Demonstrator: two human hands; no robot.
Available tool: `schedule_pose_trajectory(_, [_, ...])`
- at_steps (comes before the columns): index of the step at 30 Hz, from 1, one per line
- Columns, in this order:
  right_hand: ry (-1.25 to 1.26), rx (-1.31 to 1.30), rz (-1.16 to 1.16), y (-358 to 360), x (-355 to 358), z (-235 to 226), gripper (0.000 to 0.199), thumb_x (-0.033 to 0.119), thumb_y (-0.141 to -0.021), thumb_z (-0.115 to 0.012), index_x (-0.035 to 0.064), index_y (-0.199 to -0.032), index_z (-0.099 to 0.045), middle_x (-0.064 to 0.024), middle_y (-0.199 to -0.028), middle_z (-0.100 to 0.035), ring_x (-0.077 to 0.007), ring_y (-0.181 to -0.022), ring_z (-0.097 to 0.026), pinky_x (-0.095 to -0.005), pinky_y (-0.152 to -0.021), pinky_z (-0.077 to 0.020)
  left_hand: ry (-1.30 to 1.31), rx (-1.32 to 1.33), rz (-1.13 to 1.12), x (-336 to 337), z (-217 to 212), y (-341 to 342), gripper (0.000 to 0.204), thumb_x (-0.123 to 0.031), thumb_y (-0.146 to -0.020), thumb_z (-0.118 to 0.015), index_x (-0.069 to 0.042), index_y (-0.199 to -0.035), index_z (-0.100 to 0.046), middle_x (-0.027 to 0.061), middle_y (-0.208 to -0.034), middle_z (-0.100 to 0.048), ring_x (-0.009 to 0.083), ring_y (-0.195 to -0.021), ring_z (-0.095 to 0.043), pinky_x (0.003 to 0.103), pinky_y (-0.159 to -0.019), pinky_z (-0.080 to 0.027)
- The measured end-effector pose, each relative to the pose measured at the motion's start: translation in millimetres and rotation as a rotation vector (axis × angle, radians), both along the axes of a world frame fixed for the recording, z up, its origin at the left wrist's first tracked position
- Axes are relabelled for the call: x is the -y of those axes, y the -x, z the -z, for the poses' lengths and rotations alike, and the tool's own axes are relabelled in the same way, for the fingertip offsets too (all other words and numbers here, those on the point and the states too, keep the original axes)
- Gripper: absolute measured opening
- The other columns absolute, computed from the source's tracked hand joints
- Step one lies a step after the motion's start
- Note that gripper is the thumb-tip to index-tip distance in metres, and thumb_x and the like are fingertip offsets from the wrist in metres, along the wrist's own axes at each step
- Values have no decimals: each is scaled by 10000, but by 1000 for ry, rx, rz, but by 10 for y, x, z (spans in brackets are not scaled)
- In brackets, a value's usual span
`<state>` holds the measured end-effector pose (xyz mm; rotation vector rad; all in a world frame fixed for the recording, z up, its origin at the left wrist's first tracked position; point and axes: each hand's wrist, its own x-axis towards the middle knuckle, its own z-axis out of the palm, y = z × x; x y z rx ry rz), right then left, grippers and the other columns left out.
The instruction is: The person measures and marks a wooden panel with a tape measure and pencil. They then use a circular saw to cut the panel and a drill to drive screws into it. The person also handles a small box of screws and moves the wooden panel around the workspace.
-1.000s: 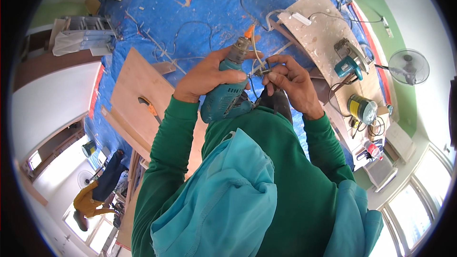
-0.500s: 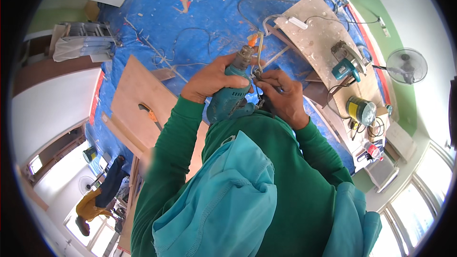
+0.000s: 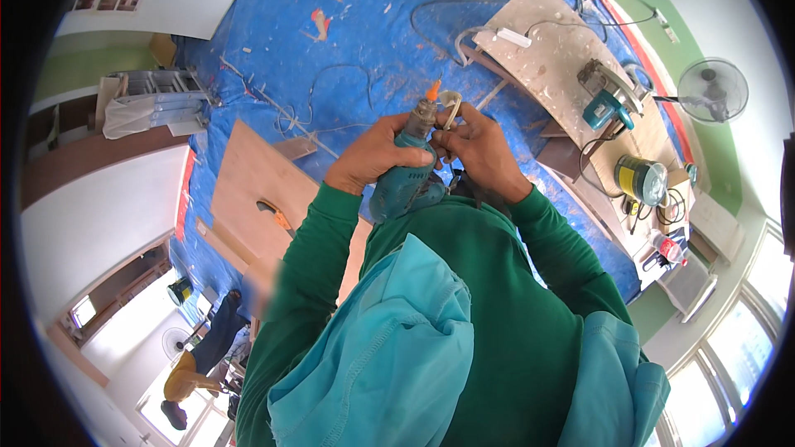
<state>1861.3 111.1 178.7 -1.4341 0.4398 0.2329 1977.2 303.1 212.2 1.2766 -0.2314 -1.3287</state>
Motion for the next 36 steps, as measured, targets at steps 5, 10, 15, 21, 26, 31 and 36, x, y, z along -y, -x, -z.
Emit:
schedule_pose_trajectory(5, [-112, 3, 18, -43, -36, -66, 341, 59, -1018, -617, -28, -1342, -552, -186, -958, -781, -196, -863, -764, -337, -766, -592, -6, 58, -45, -33, 59, -41, 494, -97, -789, -802, -4, -1262, -694, 111, -1115, -763, 199, -1003, -754, 356, -960, -590])
schedule_pose_trajectory(10, [-445, -56, 166, 86, -64, 105, 348, 113, -1046, -610, -29, -1354, -533, -230, -1087, -752, -240, -928, -777, -360, -842, -618, -10, 80, -80, -99, 178, -49, 392, -104, -811, -794, -5, -1179, -707, 107, -1190, -743, 214, -1006, -757, 365, -966, -587])
schedule_pose_trajectory(15, [-433, -161, 279, 195, -40, 263, 367, 196, -1055, -652, -18, -1338, -556, -235, -1118, -744, -265, -932, -791, -366, -782, -632, -23, 56, -18, -118, 307, -51, 313, -108, -839, -781, -2, -1121, -696, 146, -1444, -641, 241, -1011, -762, 386, -944, -594])
schedule_pose_trajectory(21, [-246, -381, 269, 371, 369, 447, 312, 270, -1008, -744, 58, -1234, -711, -77, -997, -769, -130, -841, -729, -257, -648, -548, -54, -16, -87, -83, 277, -27, 272, -100, -870, -761, -19, -1123, -698, 63, -1058, -710, 185, -938, -747, 353, -891, -579])
schedule_pose_trajectory(26, [37, -321, 299, 456, 572, 645, 371, 244, -961, -791, 6, -1244, -757, -52, -983, -767, -117, -860, -684, -274, -755, -536, -31, 62, -10, -35, 345, -89, 271, -129, -840, -778, -26, -1077, -698, 167, -1289, -699, 239, -967, -752, 398, -911, -596])
schedule_pose_trajectory(31, [-56, -156, 440, 351, 517, 774, 400, 266, -991, -756, 13, -1299, -721, -67, -1074, -731, -188, -1099, -655, -370, -983, -492, -26, 54, 46, 37, 357, -136, 281, -154, -833, -771, -25, -1072, -699, 206, -1365, -689, 262, -981, -750, 419, -924, -603])
schedule_pose_trajectory(36, [-625, 18, 777, 350, 566, 1070, 341, 272, -1032, -687, 72, -1298, -614, -153, -1256, -702, -256, -1176, -646, -424, -1029, -497, -5, 79, 1, 49, 378, -164, 391, -154, -851, -759, -14, -1205, -672, 229, -1414, -644, 279, -988, -758, 411, -889, -617])
